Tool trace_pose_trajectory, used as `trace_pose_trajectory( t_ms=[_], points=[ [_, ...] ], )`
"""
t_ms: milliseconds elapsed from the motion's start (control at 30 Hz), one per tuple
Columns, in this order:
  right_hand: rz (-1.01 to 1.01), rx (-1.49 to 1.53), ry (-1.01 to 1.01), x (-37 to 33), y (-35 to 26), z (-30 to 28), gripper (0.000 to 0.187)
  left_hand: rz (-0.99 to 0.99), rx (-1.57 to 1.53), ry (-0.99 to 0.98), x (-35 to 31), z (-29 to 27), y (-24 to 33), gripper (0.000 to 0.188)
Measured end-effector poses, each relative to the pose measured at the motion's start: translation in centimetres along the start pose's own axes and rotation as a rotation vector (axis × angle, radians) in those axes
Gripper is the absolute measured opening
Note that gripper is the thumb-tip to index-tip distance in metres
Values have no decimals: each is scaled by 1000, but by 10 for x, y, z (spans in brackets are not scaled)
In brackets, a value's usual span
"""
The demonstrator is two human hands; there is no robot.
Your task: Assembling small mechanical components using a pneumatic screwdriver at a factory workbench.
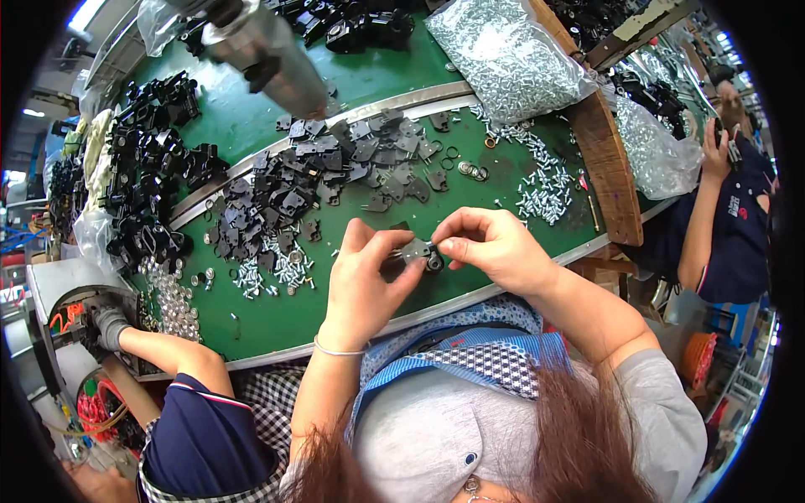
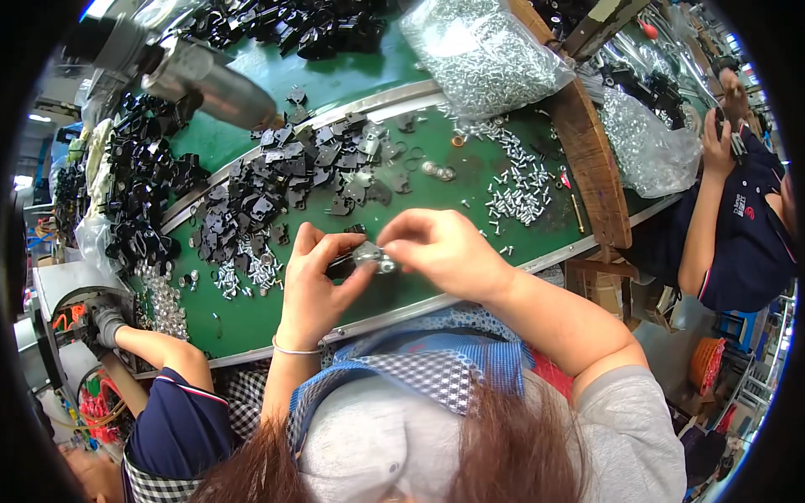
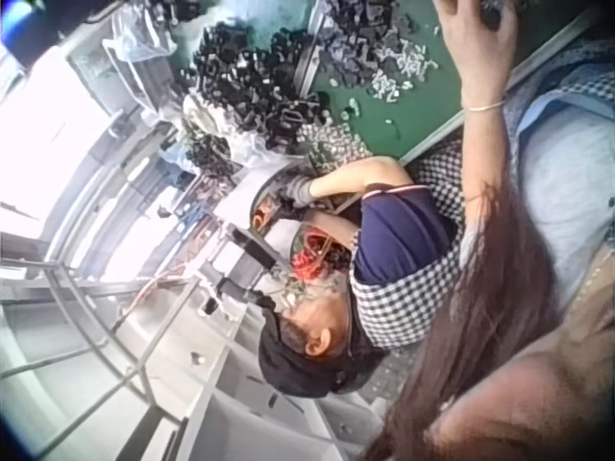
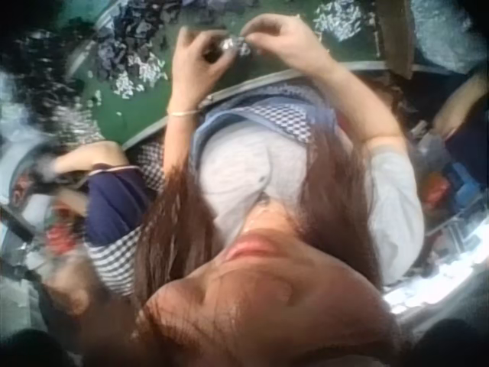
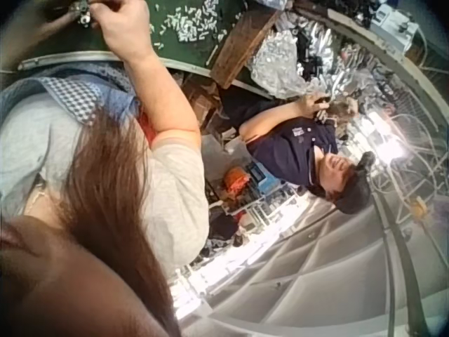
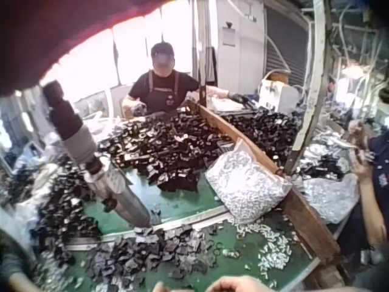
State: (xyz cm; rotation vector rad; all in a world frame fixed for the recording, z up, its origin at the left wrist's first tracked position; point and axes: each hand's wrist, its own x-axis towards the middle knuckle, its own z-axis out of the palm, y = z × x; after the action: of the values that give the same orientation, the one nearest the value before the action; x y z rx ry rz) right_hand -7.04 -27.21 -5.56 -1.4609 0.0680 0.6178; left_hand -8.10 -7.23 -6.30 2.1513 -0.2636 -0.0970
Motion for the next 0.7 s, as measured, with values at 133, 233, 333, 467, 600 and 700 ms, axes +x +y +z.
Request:
trace_pose_trajectory(
  t_ms=[133, 233, 333, 467, 600, 700],
  points=[
    [77, -12, -49, 7, 1, 6, 18, 62, 16, 29, 3, 4, -6, 29],
    [101, -111, 3, 6, -5, 7, 19, 104, 51, 66, 3, 10, -6, 29],
    [-106, -379, 135, 7, 5, 9, 21, 129, 86, 101, 3, 14, -6, 32],
    [-102, -286, 117, 14, 15, 16, 20, 110, 69, 111, -1, 15, -14, 31],
    [-166, -170, 98, 41, 18, 32, 20, 133, 87, 179, 5, 8, -25, 30],
    [-227, -103, 100, 64, 19, 40, 20, 79, 52, 254, 21, -5, -36, 28]
  ],
)
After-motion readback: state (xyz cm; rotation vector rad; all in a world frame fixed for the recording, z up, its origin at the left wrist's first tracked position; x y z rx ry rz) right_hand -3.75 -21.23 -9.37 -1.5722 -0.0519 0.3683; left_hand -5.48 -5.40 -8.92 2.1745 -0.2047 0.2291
